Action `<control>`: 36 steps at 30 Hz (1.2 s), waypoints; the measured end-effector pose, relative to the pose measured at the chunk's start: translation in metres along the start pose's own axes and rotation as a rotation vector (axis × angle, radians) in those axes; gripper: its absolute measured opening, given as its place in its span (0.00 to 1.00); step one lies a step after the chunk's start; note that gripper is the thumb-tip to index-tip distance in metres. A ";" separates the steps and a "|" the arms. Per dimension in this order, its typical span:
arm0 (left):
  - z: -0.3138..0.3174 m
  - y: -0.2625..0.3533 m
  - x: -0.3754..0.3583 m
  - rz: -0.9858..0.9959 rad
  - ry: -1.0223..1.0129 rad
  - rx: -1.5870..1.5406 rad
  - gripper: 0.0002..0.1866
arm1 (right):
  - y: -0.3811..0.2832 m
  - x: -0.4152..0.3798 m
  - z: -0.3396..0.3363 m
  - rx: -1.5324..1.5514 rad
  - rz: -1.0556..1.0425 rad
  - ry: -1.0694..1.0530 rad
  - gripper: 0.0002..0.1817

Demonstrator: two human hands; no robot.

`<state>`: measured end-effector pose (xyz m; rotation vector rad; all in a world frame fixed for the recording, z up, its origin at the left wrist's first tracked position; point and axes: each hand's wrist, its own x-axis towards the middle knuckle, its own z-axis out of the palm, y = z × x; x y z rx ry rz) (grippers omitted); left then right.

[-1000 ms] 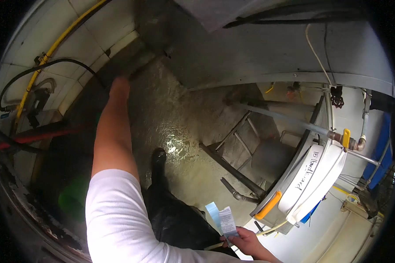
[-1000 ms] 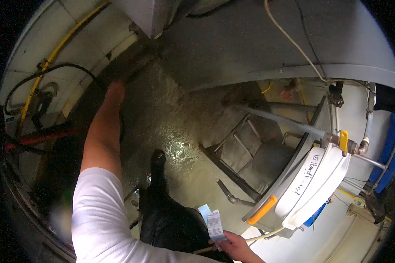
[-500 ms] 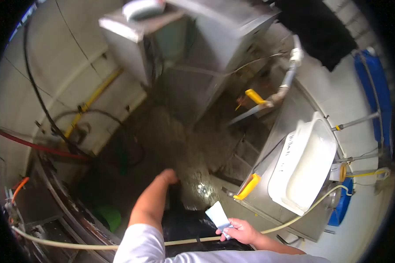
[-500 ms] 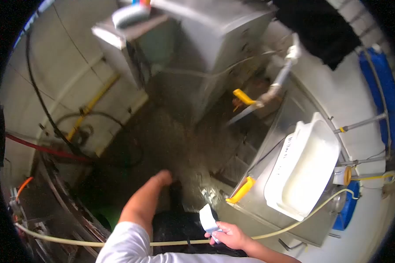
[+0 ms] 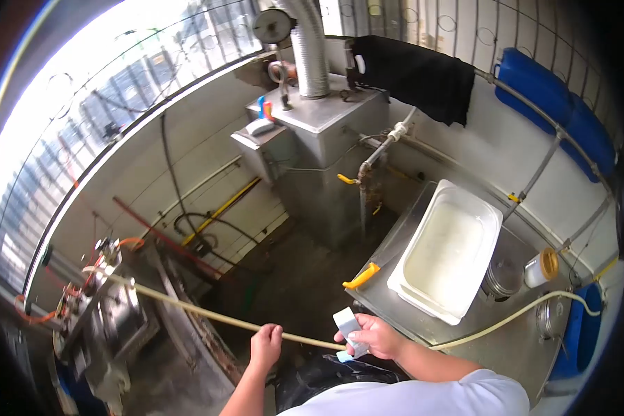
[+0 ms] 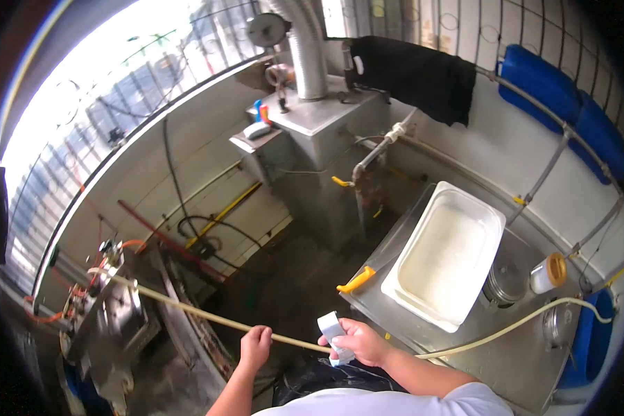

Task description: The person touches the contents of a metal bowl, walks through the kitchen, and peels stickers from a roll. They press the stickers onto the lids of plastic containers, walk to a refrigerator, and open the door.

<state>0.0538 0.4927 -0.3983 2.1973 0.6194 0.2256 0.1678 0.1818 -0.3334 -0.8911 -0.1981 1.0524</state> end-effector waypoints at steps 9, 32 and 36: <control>-0.091 -0.010 -0.249 -0.344 0.123 0.005 0.17 | 0.047 0.003 0.132 -0.015 0.344 -0.478 0.26; -0.147 -0.181 -0.871 -1.097 0.427 -0.370 0.25 | 0.551 -0.115 0.547 -1.456 0.602 -1.494 0.14; -0.182 -0.227 -0.889 -1.071 0.671 -0.588 0.21 | 0.649 -0.126 0.612 -1.265 0.614 -1.853 0.15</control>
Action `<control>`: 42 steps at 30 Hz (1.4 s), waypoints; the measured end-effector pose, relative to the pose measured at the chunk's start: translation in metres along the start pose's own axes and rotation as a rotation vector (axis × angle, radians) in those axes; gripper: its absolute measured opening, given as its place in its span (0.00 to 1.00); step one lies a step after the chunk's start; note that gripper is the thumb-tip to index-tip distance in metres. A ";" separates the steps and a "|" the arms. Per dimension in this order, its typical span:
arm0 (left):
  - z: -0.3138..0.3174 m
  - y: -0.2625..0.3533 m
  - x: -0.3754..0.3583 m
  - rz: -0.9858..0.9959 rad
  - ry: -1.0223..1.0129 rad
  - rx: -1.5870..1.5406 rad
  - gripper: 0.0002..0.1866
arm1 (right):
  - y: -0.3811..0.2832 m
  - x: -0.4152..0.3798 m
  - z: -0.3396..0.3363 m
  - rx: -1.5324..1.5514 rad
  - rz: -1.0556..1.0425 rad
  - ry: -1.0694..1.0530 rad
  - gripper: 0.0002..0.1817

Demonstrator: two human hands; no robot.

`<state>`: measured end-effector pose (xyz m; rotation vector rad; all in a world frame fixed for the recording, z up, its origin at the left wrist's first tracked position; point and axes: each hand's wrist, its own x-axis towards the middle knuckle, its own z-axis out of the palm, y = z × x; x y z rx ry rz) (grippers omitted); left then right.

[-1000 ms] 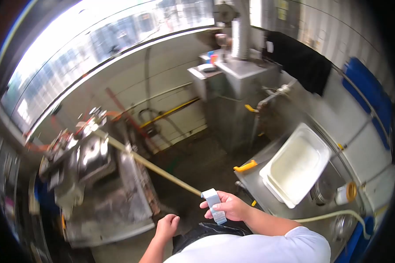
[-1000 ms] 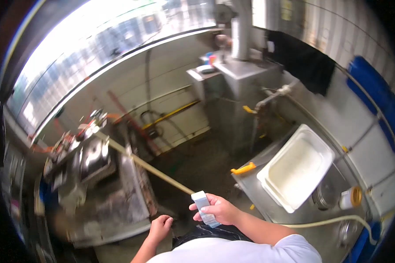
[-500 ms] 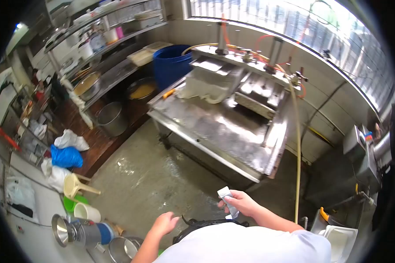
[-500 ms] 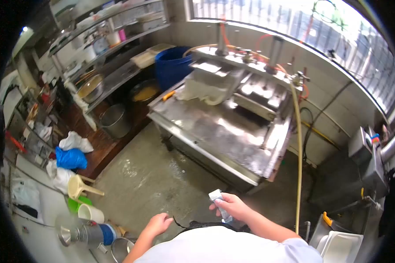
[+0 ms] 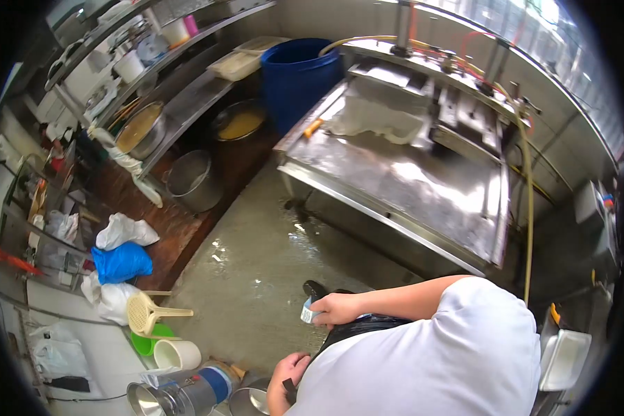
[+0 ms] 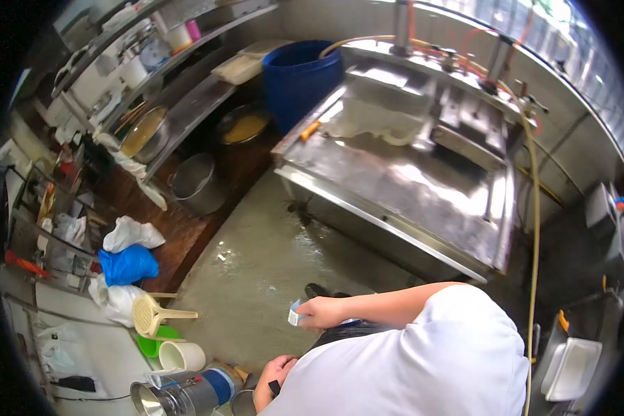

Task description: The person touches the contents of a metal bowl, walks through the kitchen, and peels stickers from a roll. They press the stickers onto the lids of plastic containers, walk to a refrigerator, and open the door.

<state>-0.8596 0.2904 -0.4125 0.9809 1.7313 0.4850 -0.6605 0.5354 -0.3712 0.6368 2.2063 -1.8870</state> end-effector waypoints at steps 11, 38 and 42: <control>-0.115 -0.263 0.031 -0.765 0.624 -0.580 0.18 | -0.133 0.275 -0.105 0.203 -0.191 -0.328 0.12; -0.902 -0.248 0.274 0.001 0.796 -0.678 0.17 | -0.492 0.945 -0.099 0.080 -0.183 -0.211 0.11; -1.038 -0.197 0.340 0.282 0.606 -0.765 0.17 | -0.519 1.066 -0.123 -0.063 -0.493 -0.047 0.12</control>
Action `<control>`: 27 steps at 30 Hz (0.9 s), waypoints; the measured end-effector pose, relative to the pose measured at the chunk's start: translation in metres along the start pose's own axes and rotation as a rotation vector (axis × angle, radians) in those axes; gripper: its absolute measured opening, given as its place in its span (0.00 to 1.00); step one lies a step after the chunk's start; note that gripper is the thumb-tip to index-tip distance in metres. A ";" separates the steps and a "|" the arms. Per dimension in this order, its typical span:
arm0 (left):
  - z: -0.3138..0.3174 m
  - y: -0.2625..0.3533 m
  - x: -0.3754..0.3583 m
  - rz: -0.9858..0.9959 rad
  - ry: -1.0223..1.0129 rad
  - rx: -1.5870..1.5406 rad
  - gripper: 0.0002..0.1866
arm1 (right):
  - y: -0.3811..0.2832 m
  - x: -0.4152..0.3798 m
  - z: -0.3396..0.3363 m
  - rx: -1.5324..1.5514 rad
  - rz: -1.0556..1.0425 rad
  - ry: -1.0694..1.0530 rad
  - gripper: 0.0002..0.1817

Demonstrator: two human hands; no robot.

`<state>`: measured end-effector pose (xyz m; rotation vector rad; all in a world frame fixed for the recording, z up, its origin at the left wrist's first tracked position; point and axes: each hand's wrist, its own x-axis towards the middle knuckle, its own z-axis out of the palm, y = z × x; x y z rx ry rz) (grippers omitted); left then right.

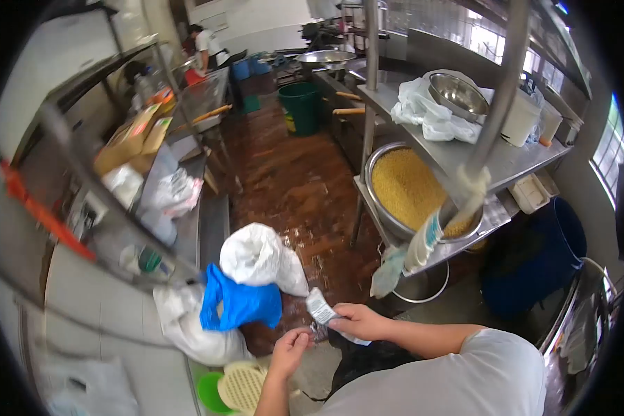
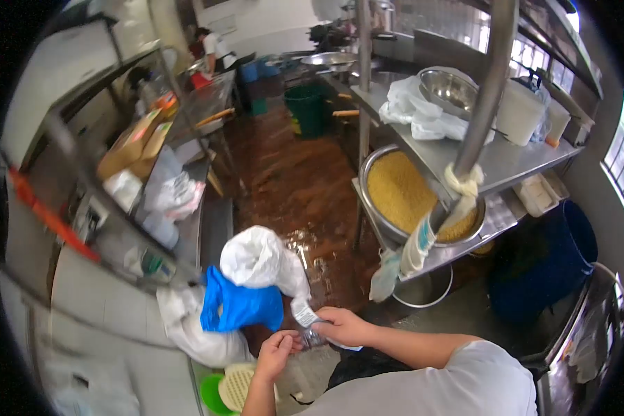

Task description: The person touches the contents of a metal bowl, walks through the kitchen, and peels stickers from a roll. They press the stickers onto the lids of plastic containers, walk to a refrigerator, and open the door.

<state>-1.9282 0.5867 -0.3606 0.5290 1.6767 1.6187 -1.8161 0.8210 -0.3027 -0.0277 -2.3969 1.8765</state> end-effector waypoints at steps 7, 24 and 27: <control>-0.033 0.124 0.186 -0.080 0.233 -0.389 0.12 | 0.026 0.229 -0.072 0.029 0.074 -0.192 0.17; -0.171 0.250 0.607 -0.115 0.280 -0.464 0.07 | 0.020 0.622 -0.257 -0.060 0.220 -0.143 0.15; -0.218 0.261 0.726 -0.160 0.209 -0.463 0.08 | 0.048 0.733 -0.300 0.054 0.405 -0.091 0.14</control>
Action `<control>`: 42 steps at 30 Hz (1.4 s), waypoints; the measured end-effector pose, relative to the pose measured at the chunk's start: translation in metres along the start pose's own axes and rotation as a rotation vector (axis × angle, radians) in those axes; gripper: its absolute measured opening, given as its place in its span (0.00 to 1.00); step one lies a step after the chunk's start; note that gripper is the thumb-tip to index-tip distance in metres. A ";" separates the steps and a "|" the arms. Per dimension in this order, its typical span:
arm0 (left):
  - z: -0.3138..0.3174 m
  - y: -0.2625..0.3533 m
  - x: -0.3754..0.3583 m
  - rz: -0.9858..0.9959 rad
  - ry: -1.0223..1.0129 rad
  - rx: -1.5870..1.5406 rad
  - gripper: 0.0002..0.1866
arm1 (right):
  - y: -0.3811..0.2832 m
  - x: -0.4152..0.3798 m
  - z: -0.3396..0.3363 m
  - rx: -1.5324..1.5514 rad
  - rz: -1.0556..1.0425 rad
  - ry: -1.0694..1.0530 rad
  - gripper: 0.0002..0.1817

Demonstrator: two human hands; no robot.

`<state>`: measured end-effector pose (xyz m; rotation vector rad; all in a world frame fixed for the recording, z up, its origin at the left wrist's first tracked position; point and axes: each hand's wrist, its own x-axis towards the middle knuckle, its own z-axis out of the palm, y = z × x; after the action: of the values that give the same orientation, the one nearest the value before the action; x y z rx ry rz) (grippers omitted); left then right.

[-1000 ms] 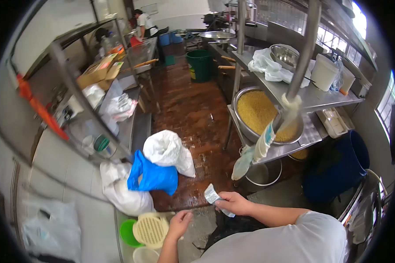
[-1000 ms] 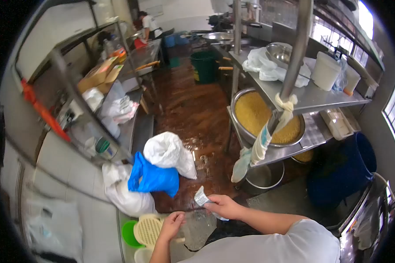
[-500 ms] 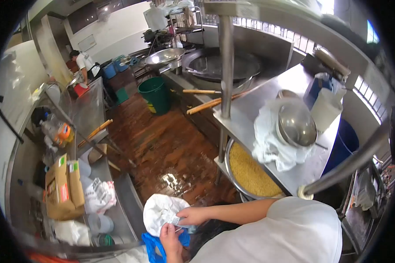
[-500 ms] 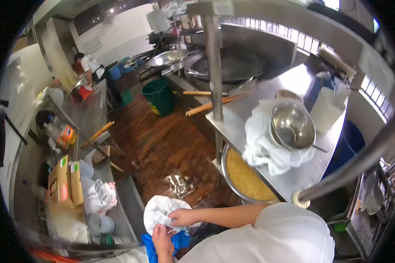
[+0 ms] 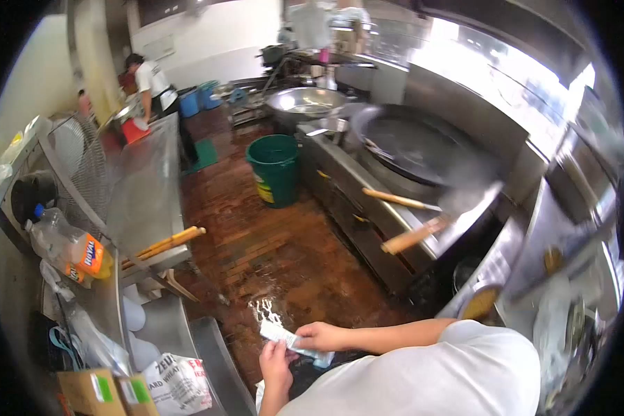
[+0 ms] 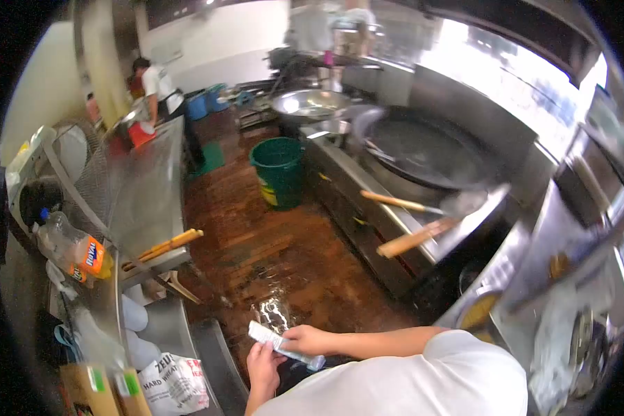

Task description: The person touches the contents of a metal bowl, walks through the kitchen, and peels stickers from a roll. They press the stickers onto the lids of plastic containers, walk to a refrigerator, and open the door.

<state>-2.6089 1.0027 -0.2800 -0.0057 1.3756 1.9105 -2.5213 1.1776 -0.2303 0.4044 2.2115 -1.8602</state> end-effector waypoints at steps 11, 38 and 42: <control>0.065 0.249 0.250 0.163 -0.101 0.378 0.10 | -0.167 0.225 -0.172 0.094 -0.003 0.055 0.13; 0.117 0.597 1.024 0.155 0.150 0.154 0.07 | -0.319 1.021 -0.640 -0.076 -0.212 -0.350 0.14; 0.115 0.677 1.175 0.179 0.069 0.210 0.03 | -0.350 1.132 -0.714 -0.278 -0.193 -0.238 0.15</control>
<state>-3.7820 1.6851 -0.1764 0.1603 1.6661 1.9157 -3.6998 1.8997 -0.1714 -0.0790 2.3599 -1.5540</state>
